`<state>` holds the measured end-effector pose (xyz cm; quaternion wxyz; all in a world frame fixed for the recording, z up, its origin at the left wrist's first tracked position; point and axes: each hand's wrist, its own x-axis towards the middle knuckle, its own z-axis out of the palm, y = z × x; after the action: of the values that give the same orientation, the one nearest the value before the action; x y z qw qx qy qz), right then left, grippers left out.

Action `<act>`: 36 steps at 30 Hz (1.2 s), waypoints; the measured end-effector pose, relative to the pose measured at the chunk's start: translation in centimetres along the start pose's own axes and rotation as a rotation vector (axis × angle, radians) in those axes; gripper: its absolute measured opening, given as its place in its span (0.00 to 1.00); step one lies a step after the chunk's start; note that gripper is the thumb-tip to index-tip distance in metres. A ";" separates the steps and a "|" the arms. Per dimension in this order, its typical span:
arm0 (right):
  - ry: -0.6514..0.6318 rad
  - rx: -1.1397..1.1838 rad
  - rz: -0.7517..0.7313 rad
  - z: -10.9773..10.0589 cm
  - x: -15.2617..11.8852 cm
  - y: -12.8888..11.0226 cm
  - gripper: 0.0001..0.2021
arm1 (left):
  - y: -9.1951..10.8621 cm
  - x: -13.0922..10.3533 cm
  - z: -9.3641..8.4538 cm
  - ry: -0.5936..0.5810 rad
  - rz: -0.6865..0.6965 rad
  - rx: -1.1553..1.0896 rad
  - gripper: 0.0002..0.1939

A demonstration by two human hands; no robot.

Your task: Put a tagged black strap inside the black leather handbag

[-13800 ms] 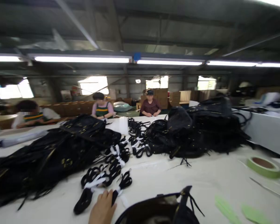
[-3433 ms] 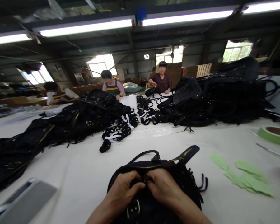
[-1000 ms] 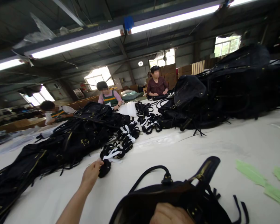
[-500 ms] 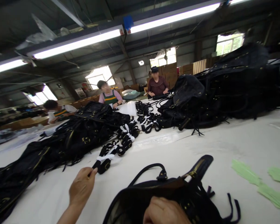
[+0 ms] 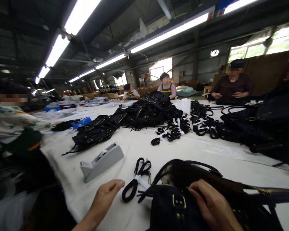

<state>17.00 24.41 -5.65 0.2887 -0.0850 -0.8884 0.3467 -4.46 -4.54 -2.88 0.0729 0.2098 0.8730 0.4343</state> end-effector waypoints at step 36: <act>0.269 0.211 0.146 -0.4 0.8 -2.6 0.07 | 9.0 12.9 1.7 0.142 0.400 0.271 0.16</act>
<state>16.70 23.01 -3.30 0.3861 -0.1643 -0.7921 0.4433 -12.78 7.08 3.90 -0.1047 0.3553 0.8672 0.3327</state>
